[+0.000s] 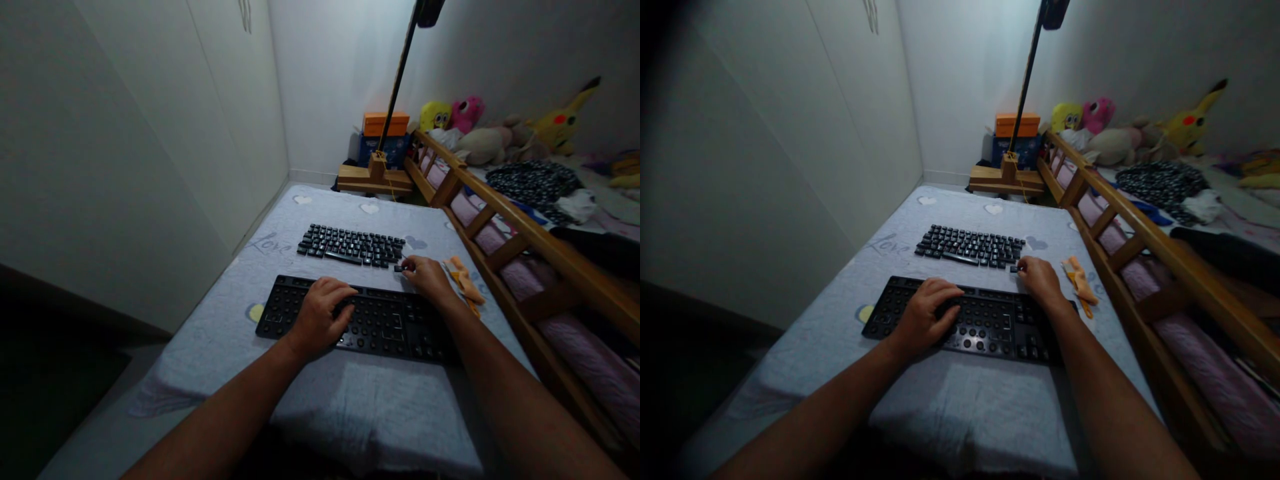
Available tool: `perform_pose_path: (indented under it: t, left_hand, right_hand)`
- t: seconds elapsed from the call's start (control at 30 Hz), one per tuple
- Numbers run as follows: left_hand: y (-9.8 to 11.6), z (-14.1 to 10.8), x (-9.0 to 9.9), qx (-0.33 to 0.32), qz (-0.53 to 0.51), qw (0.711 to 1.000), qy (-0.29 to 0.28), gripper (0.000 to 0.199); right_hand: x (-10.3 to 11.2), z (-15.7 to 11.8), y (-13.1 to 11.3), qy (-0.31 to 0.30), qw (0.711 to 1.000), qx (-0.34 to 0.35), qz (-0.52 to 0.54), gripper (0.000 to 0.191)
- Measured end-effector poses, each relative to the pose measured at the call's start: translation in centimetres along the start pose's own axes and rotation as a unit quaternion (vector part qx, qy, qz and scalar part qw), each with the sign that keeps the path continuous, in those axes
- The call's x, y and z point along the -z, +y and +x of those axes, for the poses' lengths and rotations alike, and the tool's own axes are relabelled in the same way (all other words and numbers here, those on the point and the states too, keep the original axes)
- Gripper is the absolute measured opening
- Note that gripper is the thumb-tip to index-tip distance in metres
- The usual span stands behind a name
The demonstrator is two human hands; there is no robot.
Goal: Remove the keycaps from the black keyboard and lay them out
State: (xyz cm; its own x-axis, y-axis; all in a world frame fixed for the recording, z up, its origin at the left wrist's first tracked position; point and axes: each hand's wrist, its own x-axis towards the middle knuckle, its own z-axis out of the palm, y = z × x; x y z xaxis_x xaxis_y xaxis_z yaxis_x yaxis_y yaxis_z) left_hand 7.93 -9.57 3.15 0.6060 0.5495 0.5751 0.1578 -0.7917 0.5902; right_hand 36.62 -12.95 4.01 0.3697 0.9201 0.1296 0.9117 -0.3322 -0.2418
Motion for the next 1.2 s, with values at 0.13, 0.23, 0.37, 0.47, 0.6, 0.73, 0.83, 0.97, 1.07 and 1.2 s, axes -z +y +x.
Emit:
perform_pose_path:
  t: [0.13, 0.23, 0.37, 0.47, 0.6, 0.73, 0.83, 0.97, 1.07, 1.2]
  left_hand:
    - [0.1, 0.1, 0.0, 0.001, -0.002, 1.0, -0.011, 0.022]
    - [0.1, 0.1, 0.0, -0.004, 0.0, 1.0, -0.016, 0.021]
    - [0.0, 0.0, 0.0, -0.005, 0.003, 1.0, -0.02, 0.021]
    - [-0.1, 0.0, 0.0, -0.005, 0.001, 1.0, -0.024, 0.021]
    - [0.0, 0.0, 0.0, -0.002, 0.003, 1.0, -0.028, 0.02]
    - [0.1, 0.0, 0.1, -0.002, 0.0, 1.0, -0.028, 0.02]
    - [0.1, 0.0, 0.1, -0.002, 0.0, 1.0, -0.028, 0.02]
    - [0.1, 0.0, 0.1, -0.001, 0.001, 1.0, -0.027, 0.019]
    - [0.1, 0.0, 0.1, -0.002, -0.001, 1.0, -0.028, 0.019]
    - [0.1, 0.0, 0.1, -0.002, -0.003, 1.0, -0.028, 0.019]
  right_hand:
    - [-0.7, 1.1, 0.2, -0.01, 1.0, -0.016, -0.019, 0.024]
    - [-1.1, 1.6, 0.0, -0.017, 0.999, -0.022, -0.028, 0.025]
    - [-1.6, 1.8, -0.3, -0.022, 0.998, -0.033, -0.04, 0.025]
    - [-1.7, 1.7, -0.4, -0.025, 0.998, -0.039, -0.046, 0.026]
    - [-1.7, 1.7, -0.3, -0.027, 0.997, -0.041, -0.051, 0.028]
    - [-1.6, 1.6, -0.4, -0.027, 0.997, -0.038, -0.059, 0.027]
    - [-1.5, 1.6, -0.4, -0.027, 0.997, -0.033, -0.062, 0.027]
    - [-1.6, 1.6, -0.3, -0.028, 0.997, -0.025, -0.064, 0.028]
    - [-1.7, 1.6, -0.3, -0.029, 0.997, -0.021, -0.066, 0.028]
    - [-1.6, 1.6, -0.4, -0.028, 0.997, -0.019, -0.069, 0.028]
